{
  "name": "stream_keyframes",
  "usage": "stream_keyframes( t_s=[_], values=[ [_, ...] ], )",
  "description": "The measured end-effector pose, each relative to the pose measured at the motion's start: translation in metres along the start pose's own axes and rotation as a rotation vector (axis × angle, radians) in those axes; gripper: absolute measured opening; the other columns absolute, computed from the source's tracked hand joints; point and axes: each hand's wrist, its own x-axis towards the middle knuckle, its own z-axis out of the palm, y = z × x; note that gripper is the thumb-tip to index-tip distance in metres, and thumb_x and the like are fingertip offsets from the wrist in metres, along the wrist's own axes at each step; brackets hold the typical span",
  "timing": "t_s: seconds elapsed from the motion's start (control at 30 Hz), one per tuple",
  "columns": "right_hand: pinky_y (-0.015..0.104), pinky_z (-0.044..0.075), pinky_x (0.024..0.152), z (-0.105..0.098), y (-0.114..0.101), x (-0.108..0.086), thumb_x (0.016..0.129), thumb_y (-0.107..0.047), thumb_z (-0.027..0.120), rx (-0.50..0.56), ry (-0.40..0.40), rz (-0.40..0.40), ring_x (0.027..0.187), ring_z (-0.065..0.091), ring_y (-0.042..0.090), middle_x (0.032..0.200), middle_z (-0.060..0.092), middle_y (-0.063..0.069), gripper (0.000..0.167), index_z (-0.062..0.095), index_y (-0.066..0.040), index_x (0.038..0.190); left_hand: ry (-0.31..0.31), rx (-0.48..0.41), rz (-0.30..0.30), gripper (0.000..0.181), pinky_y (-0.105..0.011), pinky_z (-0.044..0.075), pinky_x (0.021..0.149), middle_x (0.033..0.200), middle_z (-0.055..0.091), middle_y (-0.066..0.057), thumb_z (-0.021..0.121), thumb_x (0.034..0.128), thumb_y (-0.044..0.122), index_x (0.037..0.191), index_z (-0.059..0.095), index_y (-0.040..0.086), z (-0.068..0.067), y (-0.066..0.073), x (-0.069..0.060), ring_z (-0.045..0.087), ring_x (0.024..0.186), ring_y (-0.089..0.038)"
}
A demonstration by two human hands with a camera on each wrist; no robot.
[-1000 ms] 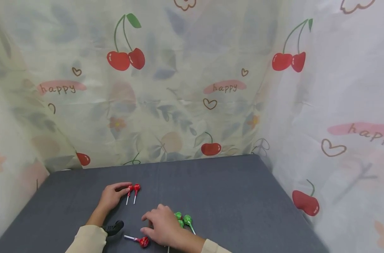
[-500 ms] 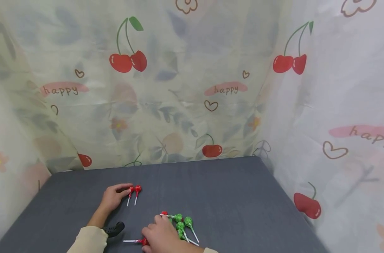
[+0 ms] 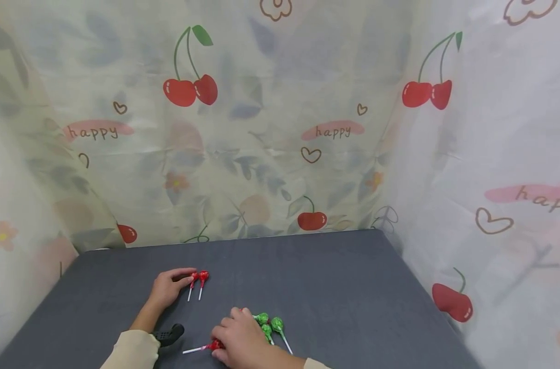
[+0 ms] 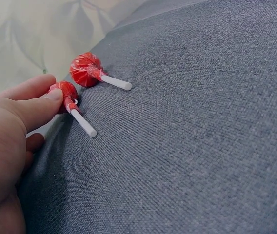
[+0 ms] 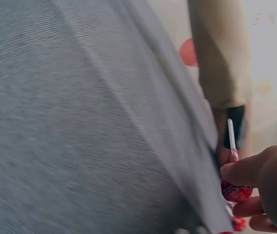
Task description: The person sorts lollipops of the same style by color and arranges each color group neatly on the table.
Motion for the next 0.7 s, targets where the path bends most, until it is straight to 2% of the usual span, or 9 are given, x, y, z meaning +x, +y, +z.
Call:
stream_keyframes(
  t_s=[0.2, 0.37, 0.5, 0.7],
  values=[
    [0.015, 0.031, 0.062, -0.022, 0.011, 0.002, 0.087, -0.028, 0.075, 0.189, 0.025, 0.08, 0.073, 0.042, -0.002, 0.085, 0.053, -0.017, 0.02, 0.073, -0.025, 0.106, -0.002, 0.003, -0.004, 0.025, -0.057, 0.038, 0.1, 0.119, 0.067, -0.014, 0.071, 0.0899, 0.017, 0.115, 0.074, 0.013, 0.001, 0.0, 0.001, 0.055, 0.118, -0.037],
    [0.011, 0.04, 0.065, -0.035, 0.021, 0.007, 0.087, -0.013, 0.074, 0.381, 0.078, 0.088, 0.076, 0.049, -0.001, 0.09, 0.052, -0.011, 0.022, 0.074, -0.02, 0.108, 0.006, 0.009, 0.006, 0.025, -0.056, 0.039, 0.099, 0.118, 0.067, -0.015, 0.073, 0.0888, 0.017, 0.113, 0.074, 0.012, 0.0, 0.0, 0.0, 0.056, 0.117, -0.038],
    [0.013, 0.045, 0.066, -0.045, 0.028, 0.012, 0.087, -0.007, 0.073, 0.455, 0.108, 0.1, 0.08, 0.053, 0.003, 0.094, 0.053, -0.01, 0.024, 0.074, -0.019, 0.108, 0.008, 0.011, 0.005, 0.025, -0.056, 0.039, 0.099, 0.117, 0.067, -0.015, 0.073, 0.0887, 0.017, 0.113, 0.074, 0.012, 0.0, 0.0, 0.0, 0.056, 0.117, -0.038],
    [0.017, 0.047, 0.068, -0.054, 0.039, 0.021, 0.088, -0.004, 0.071, 0.51, 0.128, 0.138, 0.085, 0.054, 0.005, 0.098, 0.054, -0.008, 0.024, 0.073, -0.018, 0.108, 0.0, 0.01, -0.004, 0.025, -0.056, 0.039, 0.099, 0.119, 0.067, -0.014, 0.072, 0.0892, 0.017, 0.114, 0.074, 0.013, 0.001, -0.002, 0.001, 0.056, 0.118, -0.037]
  ],
)
